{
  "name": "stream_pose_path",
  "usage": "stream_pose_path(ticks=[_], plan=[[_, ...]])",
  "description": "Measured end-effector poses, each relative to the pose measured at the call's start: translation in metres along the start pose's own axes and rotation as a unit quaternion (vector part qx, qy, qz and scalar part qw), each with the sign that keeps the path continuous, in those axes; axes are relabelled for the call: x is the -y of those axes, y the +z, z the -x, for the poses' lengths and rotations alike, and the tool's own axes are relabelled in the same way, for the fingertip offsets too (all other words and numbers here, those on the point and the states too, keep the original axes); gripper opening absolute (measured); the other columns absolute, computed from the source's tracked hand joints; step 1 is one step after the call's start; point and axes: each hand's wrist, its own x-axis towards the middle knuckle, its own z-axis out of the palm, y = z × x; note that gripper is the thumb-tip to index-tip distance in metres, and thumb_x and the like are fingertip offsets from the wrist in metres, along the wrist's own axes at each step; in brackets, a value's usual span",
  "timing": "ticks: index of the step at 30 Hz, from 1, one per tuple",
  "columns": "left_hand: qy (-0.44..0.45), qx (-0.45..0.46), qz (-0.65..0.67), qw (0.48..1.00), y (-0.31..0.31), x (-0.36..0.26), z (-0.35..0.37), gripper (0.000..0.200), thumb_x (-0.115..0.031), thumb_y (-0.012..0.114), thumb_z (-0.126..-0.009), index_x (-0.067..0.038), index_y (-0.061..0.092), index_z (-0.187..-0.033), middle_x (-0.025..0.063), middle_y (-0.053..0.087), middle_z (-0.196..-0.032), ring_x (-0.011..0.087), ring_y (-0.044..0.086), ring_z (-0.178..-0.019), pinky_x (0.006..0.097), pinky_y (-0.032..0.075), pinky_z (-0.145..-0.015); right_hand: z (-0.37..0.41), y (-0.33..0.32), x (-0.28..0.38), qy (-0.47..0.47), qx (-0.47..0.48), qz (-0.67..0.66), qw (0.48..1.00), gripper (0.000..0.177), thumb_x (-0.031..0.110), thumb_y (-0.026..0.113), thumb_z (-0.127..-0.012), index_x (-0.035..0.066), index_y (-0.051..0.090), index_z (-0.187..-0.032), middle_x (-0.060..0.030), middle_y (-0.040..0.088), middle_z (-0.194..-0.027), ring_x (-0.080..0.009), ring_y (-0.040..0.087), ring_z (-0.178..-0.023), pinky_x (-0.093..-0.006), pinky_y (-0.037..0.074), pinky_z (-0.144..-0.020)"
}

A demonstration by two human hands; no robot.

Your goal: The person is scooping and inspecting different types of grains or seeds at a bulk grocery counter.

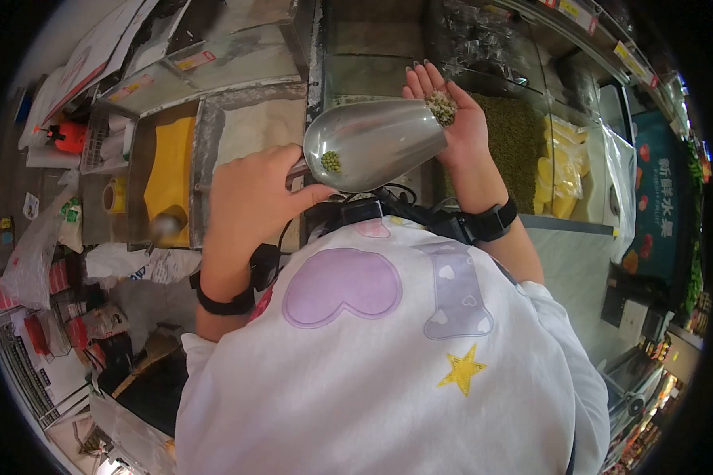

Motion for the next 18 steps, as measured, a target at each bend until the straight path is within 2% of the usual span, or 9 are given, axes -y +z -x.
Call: stream_pose_path(ticks=[2,4,7,11,13,18], plan=[[-0.004,0.012,-0.007,1.000,-0.007,-0.004,-0.001,0.043,-0.040,0.074,-0.062,-0.006,0.056,-0.080,0.0083,0.058,-0.070,0.0269,0.059,-0.063,0.0348,0.043,-0.054,0.000,-0.003,0.000,-0.003,-0.022,0.001,1.000,0.042,0.019,0.031,-0.095,-0.004,0.040,-0.128,-0.0173,0.043,-0.132,-0.0308,0.042,-0.122,-0.0432,0.034,-0.102],[-0.023,0.026,-0.076,0.996,-0.013,-0.007,-0.002,0.042,-0.041,0.073,-0.063,-0.006,0.058,-0.081,0.0089,0.058,-0.070,0.0277,0.059,-0.062,0.0357,0.043,-0.054,-0.001,-0.006,0.001,0.011,-0.019,-0.019,1.000,0.041,0.019,0.030,-0.095,-0.005,0.040,-0.127,-0.0189,0.043,-0.131,-0.0317,0.042,-0.122,-0.0436,0.034,-0.102],[-0.007,0.009,-0.111,0.994,-0.021,-0.013,0.000,0.043,-0.043,0.073,-0.063,-0.007,0.058,-0.080,0.0090,0.058,-0.070,0.0283,0.059,-0.062,0.0357,0.042,-0.053,0.000,-0.008,0.003,0.025,-0.006,-0.040,0.999,0.041,0.018,0.029,-0.095,-0.005,0.041,-0.126,-0.0200,0.044,-0.130,-0.0319,0.042,-0.122,-0.0431,0.034,-0.102],[-0.011,-0.009,-0.119,0.993,-0.021,-0.014,-0.005,0.045,-0.046,0.072,-0.063,-0.007,0.058,-0.079,0.0084,0.059,-0.071,0.0281,0.059,-0.063,0.0356,0.042,-0.053,0.002,-0.003,-0.001,0.001,-0.019,-0.022,1.000,0.040,0.018,0.029,-0.095,-0.006,0.041,-0.125,-0.0201,0.045,-0.128,-0.0318,0.043,-0.121,-0.0419,0.035,-0.102],[-0.018,0.017,-0.120,0.993,-0.020,-0.014,-0.004,0.045,-0.047,0.071,-0.062,-0.007,0.057,-0.079,0.0076,0.059,-0.071,0.0274,0.060,-0.063,0.0356,0.042,-0.053,0.004,-0.002,-0.002,0.013,-0.037,-0.026,0.999,0.040,0.017,0.029,-0.095,-0.006,0.041,-0.124,-0.0201,0.046,-0.127,-0.0313,0.043,-0.121,-0.0408,0.035,-0.102],[-0.017,0.006,-0.086,0.996,-0.018,-0.014,-0.001,0.044,-0.045,0.072,-0.062,-0.008,0.058,-0.080,0.0077,0.060,-0.071,0.0276,0.060,-0.063,0.0356,0.042,-0.053,0.004,-0.003,-0.002,0.004,-0.029,-0.009,1.000,0.040,0.018,0.029,-0.095,-0.006,0.042,-0.124,-0.0207,0.047,-0.126,-0.0316,0.045,-0.120,-0.0409,0.036,-0.101]])
